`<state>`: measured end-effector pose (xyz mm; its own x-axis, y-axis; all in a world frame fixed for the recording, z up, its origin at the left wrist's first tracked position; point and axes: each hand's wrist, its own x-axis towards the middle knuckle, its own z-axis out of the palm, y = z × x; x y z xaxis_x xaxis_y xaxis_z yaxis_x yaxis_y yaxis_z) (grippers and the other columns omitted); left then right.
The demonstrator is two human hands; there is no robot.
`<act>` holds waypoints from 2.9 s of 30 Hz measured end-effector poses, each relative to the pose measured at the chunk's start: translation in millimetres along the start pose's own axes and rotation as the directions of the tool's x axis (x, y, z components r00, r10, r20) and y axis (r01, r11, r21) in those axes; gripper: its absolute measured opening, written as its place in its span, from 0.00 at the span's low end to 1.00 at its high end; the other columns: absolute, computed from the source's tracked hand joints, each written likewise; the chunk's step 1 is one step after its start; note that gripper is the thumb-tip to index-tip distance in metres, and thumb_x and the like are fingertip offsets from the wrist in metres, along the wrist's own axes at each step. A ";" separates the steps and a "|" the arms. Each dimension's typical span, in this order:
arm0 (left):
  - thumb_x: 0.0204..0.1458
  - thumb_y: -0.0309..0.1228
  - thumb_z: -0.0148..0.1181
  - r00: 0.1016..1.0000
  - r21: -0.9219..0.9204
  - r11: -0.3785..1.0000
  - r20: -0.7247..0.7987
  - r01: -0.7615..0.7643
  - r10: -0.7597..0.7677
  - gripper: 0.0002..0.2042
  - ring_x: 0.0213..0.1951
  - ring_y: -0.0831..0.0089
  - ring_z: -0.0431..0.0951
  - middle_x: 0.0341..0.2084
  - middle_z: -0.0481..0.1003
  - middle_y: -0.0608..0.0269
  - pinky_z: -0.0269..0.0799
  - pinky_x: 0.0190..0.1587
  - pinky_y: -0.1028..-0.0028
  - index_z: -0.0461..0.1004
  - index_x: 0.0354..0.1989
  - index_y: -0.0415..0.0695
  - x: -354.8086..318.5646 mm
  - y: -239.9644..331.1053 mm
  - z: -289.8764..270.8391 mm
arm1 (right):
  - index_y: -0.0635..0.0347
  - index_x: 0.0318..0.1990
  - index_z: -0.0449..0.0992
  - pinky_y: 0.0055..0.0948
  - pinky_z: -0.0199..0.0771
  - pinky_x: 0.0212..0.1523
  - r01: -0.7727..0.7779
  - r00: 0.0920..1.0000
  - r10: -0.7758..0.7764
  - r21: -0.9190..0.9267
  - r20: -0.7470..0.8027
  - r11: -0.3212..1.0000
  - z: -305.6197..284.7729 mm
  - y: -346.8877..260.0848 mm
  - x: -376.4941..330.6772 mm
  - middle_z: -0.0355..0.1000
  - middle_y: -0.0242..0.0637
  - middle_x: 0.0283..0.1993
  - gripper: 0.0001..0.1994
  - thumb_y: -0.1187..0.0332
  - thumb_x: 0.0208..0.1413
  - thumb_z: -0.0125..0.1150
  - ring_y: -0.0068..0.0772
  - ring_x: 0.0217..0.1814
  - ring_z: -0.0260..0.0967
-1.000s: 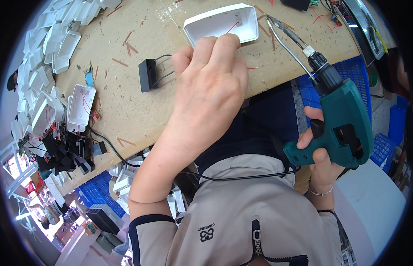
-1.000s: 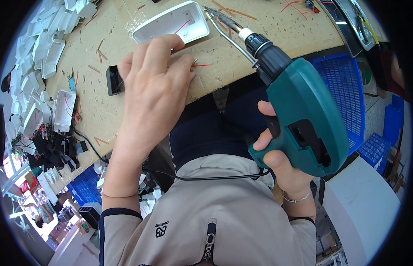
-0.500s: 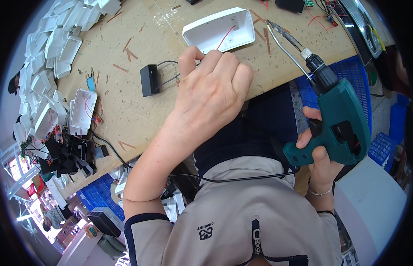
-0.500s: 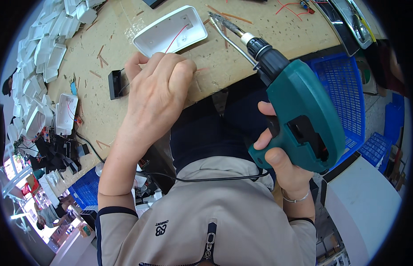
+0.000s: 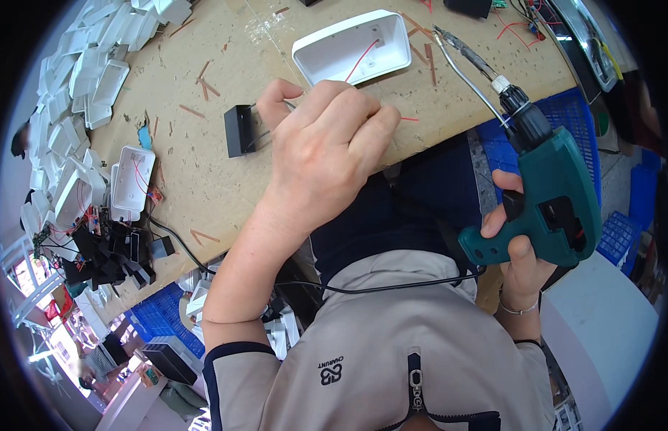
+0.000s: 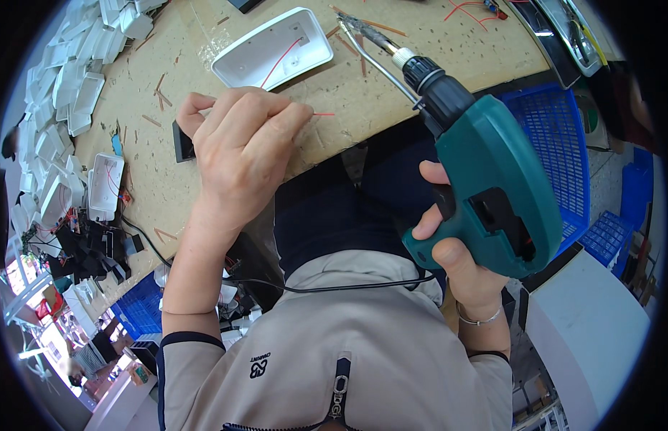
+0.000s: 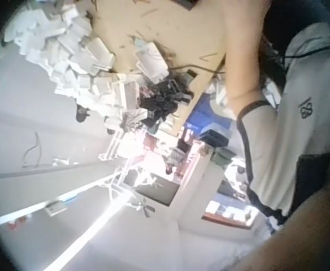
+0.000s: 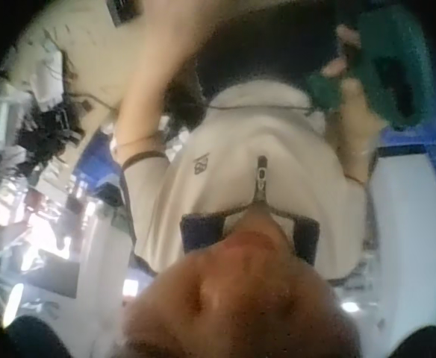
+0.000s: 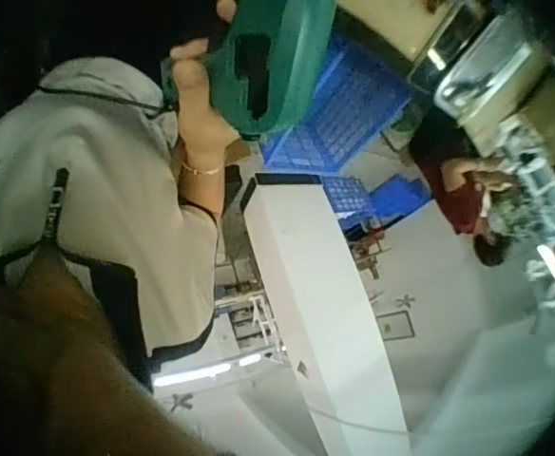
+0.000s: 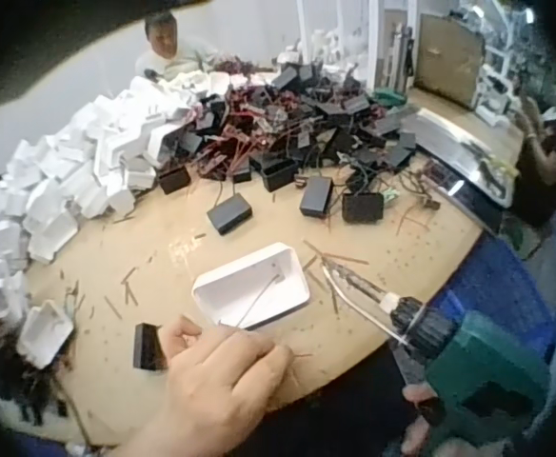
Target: Soldering electrical wires onto components within a plastic housing at a factory workstation.
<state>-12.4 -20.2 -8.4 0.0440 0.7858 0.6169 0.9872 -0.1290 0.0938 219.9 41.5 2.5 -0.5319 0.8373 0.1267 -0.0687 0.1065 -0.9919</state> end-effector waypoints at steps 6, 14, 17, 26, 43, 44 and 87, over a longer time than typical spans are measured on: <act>0.35 0.28 0.58 0.991 -0.028 0.999 -0.130 -0.032 0.028 0.06 0.25 0.79 0.67 0.20 0.65 0.76 0.48 0.38 0.67 0.69 0.23 0.52 6.8 7.1 2.1 | 0.74 0.55 0.52 0.19 0.71 0.25 0.062 0.998 -0.062 0.032 0.006 0.998 -5.8 0.6 2.6 0.63 0.60 0.48 0.38 0.54 0.45 0.63 0.22 0.26 0.68; 0.35 0.25 0.57 0.950 0.159 0.961 -0.252 0.227 -0.183 0.04 0.30 0.71 0.68 0.29 0.68 0.69 0.50 0.43 0.60 0.68 0.20 0.47 18.7 3.9 12.3 | 0.74 0.54 0.55 0.19 0.70 0.24 0.006 1.000 -0.007 0.041 0.023 0.999 -8.7 -0.9 3.6 0.65 0.57 0.45 0.38 0.54 0.43 0.65 0.23 0.26 0.69; 0.36 0.24 0.57 0.951 0.122 0.959 -0.212 0.254 -0.225 0.03 0.35 0.67 0.68 0.34 0.68 0.63 0.52 0.45 0.59 0.69 0.20 0.43 23.0 -3.7 16.2 | 0.74 0.53 0.57 0.19 0.70 0.23 -0.022 1.000 0.021 0.057 0.011 0.998 -2.7 -2.3 2.8 0.67 0.55 0.43 0.38 0.53 0.42 0.66 0.23 0.25 0.69; 0.35 0.23 0.56 0.940 0.157 0.937 -0.189 0.313 -0.283 0.02 0.35 0.67 0.66 0.33 0.68 0.63 0.55 0.41 0.63 0.69 0.17 0.39 26.7 -11.8 29.7 | 0.73 0.52 0.59 0.18 0.69 0.25 -0.100 0.990 0.099 0.001 0.100 0.995 -0.9 -0.1 11.5 0.67 0.51 0.43 0.36 0.55 0.42 0.67 0.23 0.25 0.68; 0.35 0.24 0.56 0.927 0.200 0.913 -0.196 0.356 -0.318 0.01 0.35 0.70 0.67 0.32 0.69 0.67 0.53 0.40 0.67 0.71 0.18 0.42 27.6 -11.3 32.8 | 0.71 0.54 0.59 0.18 0.67 0.26 -0.153 0.972 0.153 -0.017 0.177 0.988 -4.5 9.1 25.8 0.66 0.49 0.42 0.33 0.62 0.43 0.67 0.22 0.26 0.66; 0.33 0.23 0.54 0.931 0.177 0.926 -0.216 0.334 -0.295 0.02 0.35 0.69 0.65 0.32 0.68 0.66 0.52 0.39 0.64 0.68 0.16 0.41 27.4 -12.1 34.1 | 0.71 0.54 0.59 0.18 0.67 0.26 -0.145 0.972 0.146 -0.021 0.186 0.989 -4.7 9.3 26.8 0.66 0.48 0.42 0.33 0.62 0.43 0.67 0.22 0.26 0.66; 0.39 0.26 0.58 0.918 0.238 0.889 -0.164 0.391 -0.360 0.02 0.36 0.70 0.68 0.32 0.70 0.68 0.53 0.43 0.69 0.75 0.22 0.42 28.8 -8.7 28.6 | 0.70 0.51 0.62 0.22 0.71 0.30 -0.109 0.970 0.144 -0.184 0.193 0.977 2.3 -7.6 32.3 0.68 0.46 0.39 0.26 0.70 0.45 0.63 0.26 0.29 0.67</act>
<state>-15.3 20.8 -13.8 -0.3403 0.6690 0.6607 0.9314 0.3364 0.1391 201.3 66.5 14.2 -0.6893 0.7242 -0.0199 0.1459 0.1119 -0.9830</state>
